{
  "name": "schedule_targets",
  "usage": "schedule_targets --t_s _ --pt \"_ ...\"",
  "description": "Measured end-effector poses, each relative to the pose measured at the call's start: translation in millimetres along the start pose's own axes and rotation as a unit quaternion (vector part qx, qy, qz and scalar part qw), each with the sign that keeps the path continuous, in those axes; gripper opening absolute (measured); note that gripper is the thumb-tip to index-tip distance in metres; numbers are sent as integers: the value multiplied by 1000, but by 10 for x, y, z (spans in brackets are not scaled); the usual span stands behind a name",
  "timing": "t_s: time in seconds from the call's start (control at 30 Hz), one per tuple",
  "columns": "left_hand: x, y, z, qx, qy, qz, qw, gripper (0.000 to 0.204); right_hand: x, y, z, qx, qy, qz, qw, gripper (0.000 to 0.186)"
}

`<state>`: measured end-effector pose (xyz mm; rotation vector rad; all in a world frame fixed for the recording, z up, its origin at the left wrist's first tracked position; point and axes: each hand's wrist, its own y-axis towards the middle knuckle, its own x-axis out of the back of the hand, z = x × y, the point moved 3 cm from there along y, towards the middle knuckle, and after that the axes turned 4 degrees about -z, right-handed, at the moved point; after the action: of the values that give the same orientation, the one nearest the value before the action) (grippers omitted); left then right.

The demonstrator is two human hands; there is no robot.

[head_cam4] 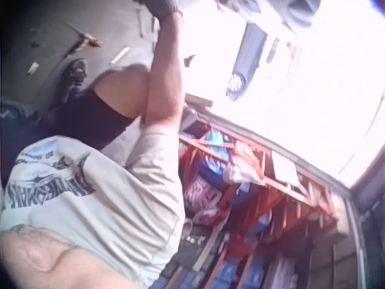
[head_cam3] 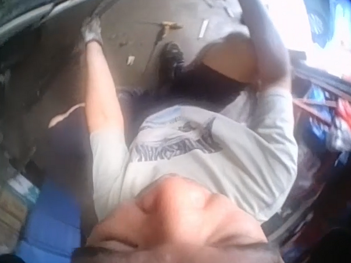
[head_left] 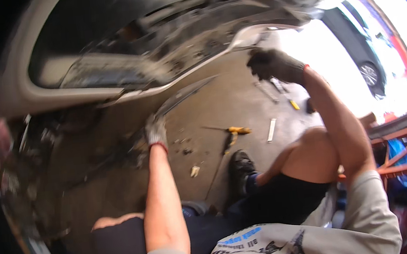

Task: Replacing or repairing a side panel or component on a white scooter/motorcycle, using tools like a drill and screwdrivers, and organizing small parts.

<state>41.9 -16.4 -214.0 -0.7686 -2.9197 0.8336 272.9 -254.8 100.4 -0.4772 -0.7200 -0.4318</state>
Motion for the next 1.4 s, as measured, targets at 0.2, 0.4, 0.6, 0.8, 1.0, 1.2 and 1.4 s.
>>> schedule_targets --t_s 0.2,0.4,0.6,0.8,1.0,1.2,1.4 --pt "-903 -386 439 20 90 123 988 13 1307 -1351 -317 -86 141 -499 850 29" --pt "-2207 -1154 672 47 136 261 955 47 1105 -3547 -1308 -229 90 -589 769 19" --pt "-2225 -964 1094 -13 330 366 870 41 716 -4413 -2205 -348 173 -585 712 15" --pt "-1824 -1283 867 -155 526 314 775 39 -146 -3928 -3831 -454 54 -455 764 19" --pt "-1732 -1684 1086 -176 645 377 641 39 -1081 -2792 -4995 -448 444 -387 673 14" --pt "-2209 -2139 1730 -70 673 439 591 31 -515 -2370 -6555 -261 619 -597 438 13" --pt "-2326 -2172 2272 -6 752 396 527 31 445 -2359 -7893 -170 670 -681 243 25"
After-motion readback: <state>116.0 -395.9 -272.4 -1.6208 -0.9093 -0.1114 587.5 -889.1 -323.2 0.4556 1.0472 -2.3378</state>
